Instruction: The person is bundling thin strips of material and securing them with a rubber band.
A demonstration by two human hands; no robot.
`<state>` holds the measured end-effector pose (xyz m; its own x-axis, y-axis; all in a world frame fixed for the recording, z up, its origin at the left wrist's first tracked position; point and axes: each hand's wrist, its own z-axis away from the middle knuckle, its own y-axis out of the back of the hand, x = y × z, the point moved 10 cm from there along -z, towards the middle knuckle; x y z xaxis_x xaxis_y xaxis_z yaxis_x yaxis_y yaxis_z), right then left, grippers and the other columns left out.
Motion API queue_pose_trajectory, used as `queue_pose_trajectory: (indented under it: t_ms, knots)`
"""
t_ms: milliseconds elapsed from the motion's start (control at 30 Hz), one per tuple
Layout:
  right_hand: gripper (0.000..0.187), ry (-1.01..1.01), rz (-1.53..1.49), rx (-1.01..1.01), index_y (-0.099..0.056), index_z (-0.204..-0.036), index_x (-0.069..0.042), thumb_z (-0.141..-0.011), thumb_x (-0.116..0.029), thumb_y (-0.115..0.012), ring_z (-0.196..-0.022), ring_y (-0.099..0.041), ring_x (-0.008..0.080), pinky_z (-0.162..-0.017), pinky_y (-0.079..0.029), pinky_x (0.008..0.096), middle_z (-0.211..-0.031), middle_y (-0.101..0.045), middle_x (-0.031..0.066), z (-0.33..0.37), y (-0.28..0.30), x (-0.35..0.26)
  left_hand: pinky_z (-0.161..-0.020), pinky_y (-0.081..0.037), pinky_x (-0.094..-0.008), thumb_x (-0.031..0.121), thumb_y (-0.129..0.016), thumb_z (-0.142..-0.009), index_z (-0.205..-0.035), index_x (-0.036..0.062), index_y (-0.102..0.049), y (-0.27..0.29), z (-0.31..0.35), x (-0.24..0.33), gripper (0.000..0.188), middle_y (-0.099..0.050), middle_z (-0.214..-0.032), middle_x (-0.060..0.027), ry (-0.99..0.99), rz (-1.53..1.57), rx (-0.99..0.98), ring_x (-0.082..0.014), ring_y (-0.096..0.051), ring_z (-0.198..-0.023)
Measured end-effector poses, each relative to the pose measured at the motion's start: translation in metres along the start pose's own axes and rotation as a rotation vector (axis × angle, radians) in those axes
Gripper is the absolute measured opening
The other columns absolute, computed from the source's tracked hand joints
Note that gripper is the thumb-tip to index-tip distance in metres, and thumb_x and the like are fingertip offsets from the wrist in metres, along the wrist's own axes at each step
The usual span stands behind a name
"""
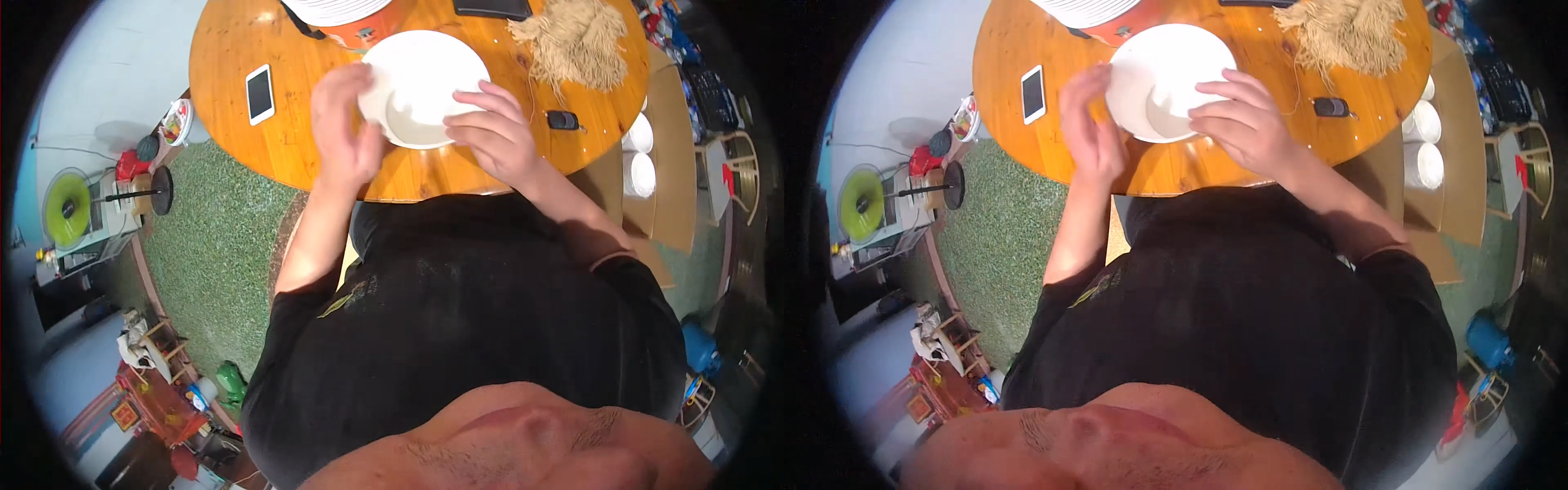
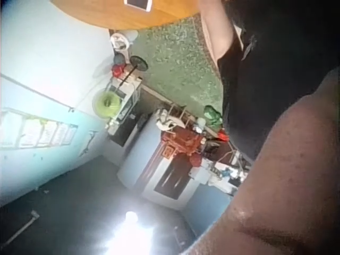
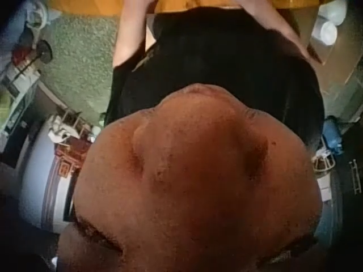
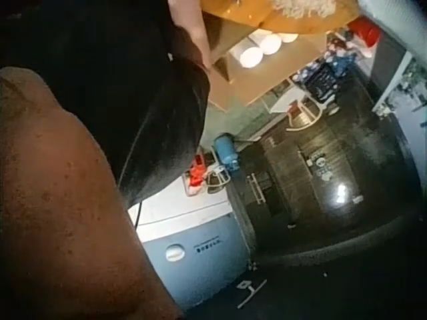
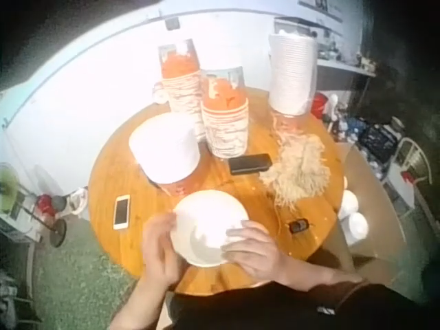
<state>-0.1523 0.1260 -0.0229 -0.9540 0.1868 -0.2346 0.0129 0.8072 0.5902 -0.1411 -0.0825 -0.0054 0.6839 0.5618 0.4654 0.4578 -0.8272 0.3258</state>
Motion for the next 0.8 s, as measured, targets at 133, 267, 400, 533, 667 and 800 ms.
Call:
queue_pose_trajectory:
  t_ms: [133,267,400,533,667,800]
  knots:
    - [0.032,-0.049,-0.050,0.114,-0.076,-0.109,-0.010,-0.078,-0.013,-0.083,-0.123,-0.064,0.0348,-0.110,-0.048,0.0500,-0.124,-0.072,0.0080,-0.014,0.008,0.002,-0.092,-0.050,-0.0419,0.033,-0.084,-0.076,-0.105,0.0064,-0.071,-0.041,-0.005,0.057,0.041,-0.071,-0.105,-0.0102,-0.127,-0.182,-0.413,-0.0309,-0.067,-0.100]
    - [0.028,-0.169,0.212,0.090,-0.074,-0.109,-0.006,-0.082,-0.009,-0.079,-0.113,-0.068,0.0311,-0.097,-0.053,0.0433,-0.118,-0.074,0.0088,-0.005,0.042,0.038,-0.083,-0.048,-0.0392,0.023,-0.083,-0.080,-0.092,0.0101,-0.074,-0.039,0.004,0.048,0.019,-0.072,-0.085,-0.0011,-0.116,-0.337,-0.491,-0.0223,-0.069,-0.084]
    - [0.021,-0.429,0.224,-0.260,-0.074,-0.108,-0.005,-0.087,-0.008,-0.076,-0.114,-0.065,0.0301,-0.099,-0.051,0.0398,-0.117,-0.072,0.0106,0.022,0.048,0.097,-0.089,-0.047,-0.0390,0.019,-0.081,-0.083,-0.096,0.0098,-0.075,-0.026,0.003,0.035,0.017,-0.073,-0.089,-0.0044,-0.019,-0.422,-0.512,-0.0247,-0.069,-0.090]
    - [0.025,-0.414,0.076,-0.539,-0.073,-0.106,-0.004,-0.083,-0.011,-0.080,-0.118,-0.060,0.0322,-0.101,-0.049,0.0417,-0.122,-0.069,0.0099,0.067,0.035,0.099,-0.091,-0.047,-0.0393,0.019,-0.081,-0.083,-0.100,0.0097,-0.075,-0.025,0.003,0.031,0.020,-0.073,-0.091,-0.0054,-0.021,-0.448,-0.510,-0.0262,-0.069,-0.094]
    - [0.018,-0.388,0.088,-0.483,-0.072,-0.099,-0.005,-0.082,-0.009,-0.078,-0.117,-0.059,0.0321,-0.098,-0.049,0.0422,-0.120,-0.068,0.0098,0.069,0.019,0.078,-0.092,-0.047,-0.0399,0.019,-0.082,-0.082,-0.102,0.0089,-0.075,-0.030,0.002,0.031,0.024,-0.073,-0.097,-0.0061,-0.050,-0.445,-0.507,-0.0268,-0.068,-0.099]
    - [0.010,-0.304,0.135,-0.505,-0.067,-0.091,-0.004,-0.084,-0.008,-0.074,-0.111,-0.059,0.0328,-0.093,-0.049,0.0432,-0.111,-0.067,0.0099,0.061,0.005,0.080,-0.092,-0.047,-0.0410,0.018,-0.085,-0.078,-0.103,0.0094,-0.074,-0.025,-0.001,0.050,0.028,-0.071,-0.104,-0.0060,-0.106,-0.389,-0.409,-0.0272,-0.066,-0.103]
